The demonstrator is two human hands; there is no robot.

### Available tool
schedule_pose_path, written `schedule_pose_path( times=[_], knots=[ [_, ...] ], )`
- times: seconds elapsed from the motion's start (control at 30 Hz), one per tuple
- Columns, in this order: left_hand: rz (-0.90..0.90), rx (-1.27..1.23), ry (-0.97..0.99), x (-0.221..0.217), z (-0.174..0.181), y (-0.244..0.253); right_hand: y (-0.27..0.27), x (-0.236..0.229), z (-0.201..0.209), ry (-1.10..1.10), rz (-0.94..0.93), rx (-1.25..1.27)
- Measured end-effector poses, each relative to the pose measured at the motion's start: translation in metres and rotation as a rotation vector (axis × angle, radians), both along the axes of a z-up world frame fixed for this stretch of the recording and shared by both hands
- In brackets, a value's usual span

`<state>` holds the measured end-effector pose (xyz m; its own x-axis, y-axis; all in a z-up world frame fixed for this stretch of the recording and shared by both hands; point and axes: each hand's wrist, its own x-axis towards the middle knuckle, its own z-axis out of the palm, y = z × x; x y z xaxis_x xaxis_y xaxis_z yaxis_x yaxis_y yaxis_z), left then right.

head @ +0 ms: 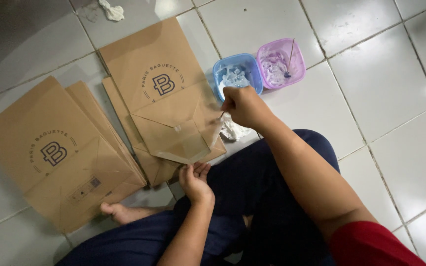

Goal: The person applies glue using a thin stick to the bottom flaps of paper bags while sitting on the floor, pressing the flaps down to secure them.

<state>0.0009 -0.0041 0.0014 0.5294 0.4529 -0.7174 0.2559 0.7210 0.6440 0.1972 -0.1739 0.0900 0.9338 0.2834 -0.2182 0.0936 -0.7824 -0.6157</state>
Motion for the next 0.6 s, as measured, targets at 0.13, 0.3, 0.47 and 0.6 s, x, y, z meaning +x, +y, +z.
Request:
schedule_pose_path(
  times=[0.13, 0.3, 0.47, 0.6],
  knots=[
    [-0.011, 0.003, -0.005, -0.001, -0.002, 0.001, 0.015, -0.015, 0.004, 0.04, 0.029, -0.019],
    [0.013, 0.01, -0.06, -0.004, -0.008, -0.002, 0.029, -0.021, 0.06, 0.242, -0.019, 0.211],
    [-0.002, 0.029, -0.075, -0.006, -0.007, -0.003, 0.001, -0.009, -0.003, 0.105, -0.043, -0.041],
    [-0.012, 0.05, -0.148, -0.008, -0.005, -0.004, 0.017, -0.02, 0.037, 0.366, 0.023, 0.112]
  ],
)
